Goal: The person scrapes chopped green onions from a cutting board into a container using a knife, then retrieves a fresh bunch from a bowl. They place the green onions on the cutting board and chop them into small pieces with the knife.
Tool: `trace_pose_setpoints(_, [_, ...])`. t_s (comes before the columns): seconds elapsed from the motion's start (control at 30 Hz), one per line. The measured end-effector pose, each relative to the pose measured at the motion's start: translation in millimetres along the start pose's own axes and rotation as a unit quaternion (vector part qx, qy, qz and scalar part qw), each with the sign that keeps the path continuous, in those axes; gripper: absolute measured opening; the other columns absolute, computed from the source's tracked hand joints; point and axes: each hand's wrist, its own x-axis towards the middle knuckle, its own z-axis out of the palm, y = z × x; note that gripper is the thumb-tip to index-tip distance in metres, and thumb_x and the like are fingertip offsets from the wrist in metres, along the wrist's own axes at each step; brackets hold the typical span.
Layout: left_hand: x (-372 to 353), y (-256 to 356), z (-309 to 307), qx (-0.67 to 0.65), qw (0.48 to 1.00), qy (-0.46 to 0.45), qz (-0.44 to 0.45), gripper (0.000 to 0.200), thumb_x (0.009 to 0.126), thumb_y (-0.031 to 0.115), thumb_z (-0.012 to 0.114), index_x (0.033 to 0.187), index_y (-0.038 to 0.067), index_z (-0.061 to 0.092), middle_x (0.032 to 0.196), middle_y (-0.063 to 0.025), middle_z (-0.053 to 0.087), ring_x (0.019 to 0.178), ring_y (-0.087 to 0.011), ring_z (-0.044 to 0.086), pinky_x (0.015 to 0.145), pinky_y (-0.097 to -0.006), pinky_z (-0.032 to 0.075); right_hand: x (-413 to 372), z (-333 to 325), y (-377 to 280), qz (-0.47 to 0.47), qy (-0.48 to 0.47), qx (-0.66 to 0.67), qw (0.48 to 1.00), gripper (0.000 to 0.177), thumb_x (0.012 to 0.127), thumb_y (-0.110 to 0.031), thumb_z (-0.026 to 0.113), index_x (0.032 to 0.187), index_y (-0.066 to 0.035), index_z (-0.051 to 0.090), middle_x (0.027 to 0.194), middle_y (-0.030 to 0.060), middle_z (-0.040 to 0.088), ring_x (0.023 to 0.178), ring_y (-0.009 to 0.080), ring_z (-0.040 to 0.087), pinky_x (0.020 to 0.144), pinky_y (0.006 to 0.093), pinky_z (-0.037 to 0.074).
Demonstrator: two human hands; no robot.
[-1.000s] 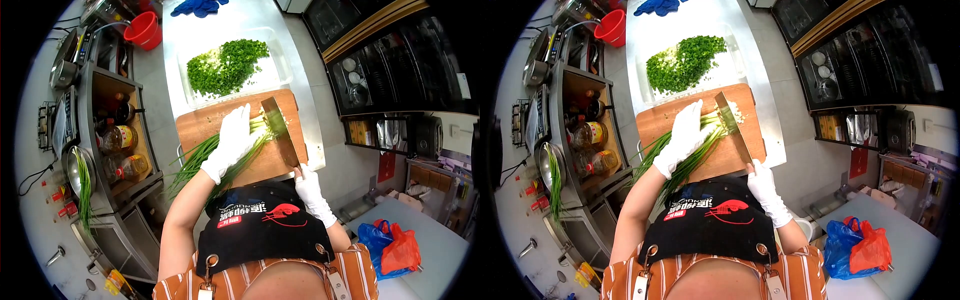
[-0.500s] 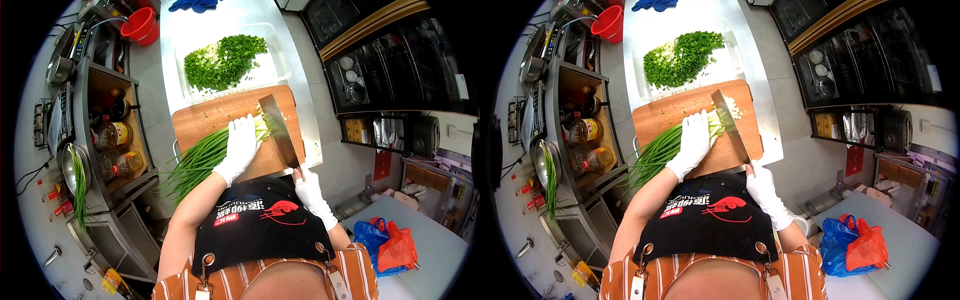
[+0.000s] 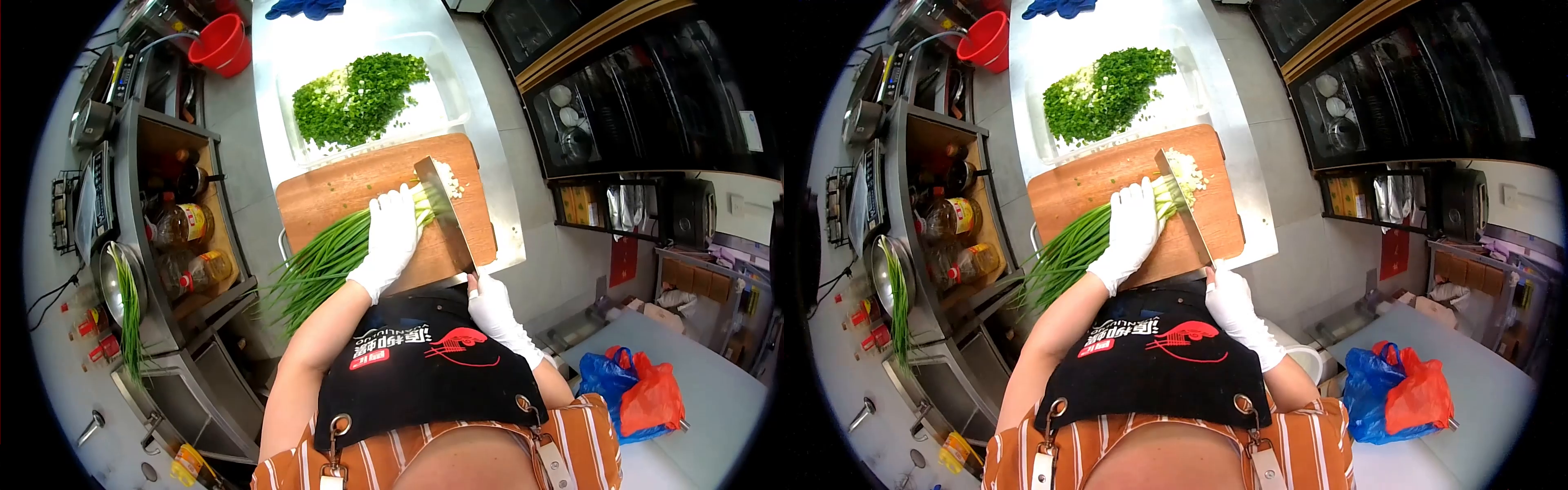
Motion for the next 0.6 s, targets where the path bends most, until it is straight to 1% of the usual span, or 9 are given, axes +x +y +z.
trace_pose_setpoints(0.13, [1.6,-1.4,-0.7,0.001,1.0,-0.007,-0.002,0.068,0.083,0.035,0.064,0.132,-0.008,0.044,0.101,-0.0167,0.053,0.095,-0.0299,0.051,0.093,-0.045,0.038,-9.3,-7.7,0.6,-0.002,-0.016,-0.008,1.0,0.015,0.093,-0.015,0.054,0.093,0.0,0.052,0.067,0.0268,0.06,0.065,0.046,0.061,0.057,0.0544,0.046])
trace_pose_setpoints(0.17, [1.5,-1.7,-2.0,0.002,1.0,-0.004,-0.001,0.068,0.083,0.034,0.064,0.132,-0.008,0.045,0.102,-0.0167,0.053,0.096,-0.0302,0.051,0.093,-0.045,0.038,-5.0,-12.1,-6.3,0.029,-0.038,-0.017,0.999,0.015,0.092,-0.011,0.056,0.093,0.004,0.053,0.072,0.0269,0.062,0.071,0.0464,0.061,0.06,0.0512,0.047])
trace_pose_setpoints(0.3, [2.2,-0.1,1.6,0.002,1.0,0.0,-0.009,0.068,0.081,0.032,0.066,0.132,-0.007,0.045,0.103,-0.0167,0.053,0.098,-0.0308,0.051,0.094,-0.0456,0.038,16.1,-2.8,-16.0,0.026,-0.036,-0.034,0.998,0.014,0.092,-0.01,0.055,0.09,0.003,0.051,0.067,0.0269,0.06,0.066,0.047,0.06,0.056,0.0524,0.046])
trace_pose_setpoints(0.43, [4.1,-1.5,1.1,-0.018,1.0,-0.016,-0.01,0.068,0.08,0.031,0.067,0.132,-0.007,0.045,0.104,-0.0173,0.053,0.099,-0.0314,0.051,0.095,-0.0459,0.038,3.5,-10.1,-15.5,0.012,-0.04,-0.047,0.998,0.014,0.092,-0.01,0.055,0.09,0.003,0.05,0.066,0.0271,0.059,0.065,0.047,0.06,0.056,0.0525,0.046])
trace_pose_setpoints(0.5, [2.8,-1.2,0.1,0.008,1.0,0.009,-0.001,0.065,0.079,0.03,0.067,0.129,-0.006,0.046,0.101,-0.016,0.053,0.095,-0.0293,0.052,0.091,-0.0433,0.04,3.2,-9.7,-14.8,0.023,-0.068,-0.078,0.994,0.014,0.093,-0.011,0.052,0.091,0.003,0.049,0.064,0.0248,0.061,0.064,0.0434,0.063,0.058,0.0514,0.05])
trace_pose_setpoints(0.53, [2.4,-0.6,1.1,0.006,1.0,0.006,0.001,0.065,0.079,0.03,0.067,0.129,-0.006,0.046,0.101,-0.016,0.053,0.095,-0.0293,0.052,0.091,-0.0433,0.04,7.4,-7.1,-15.3,0.026,-0.069,-0.079,0.994,0.014,0.093,-0.011,0.052,0.091,0.003,0.049,0.064,0.0248,0.061,0.064,0.0434,0.063,0.058,0.0514,0.05])
trace_pose_setpoints(0.6, [2.4,-0.7,2.2,0.01,1.0,0.017,-0.001,0.065,0.078,0.029,0.067,0.129,-0.006,0.046,0.101,-0.016,0.053,0.095,-0.0293,0.052,0.091,-0.0436,0.04,28.0,6.1,-16.7,0.026,-0.053,-0.059,0.997,0.014,0.091,-0.009,0.055,0.094,0.004,0.049,0.066,0.0285,0.059,0.067,0.0471,0.061,0.058,0.0529,0.047])
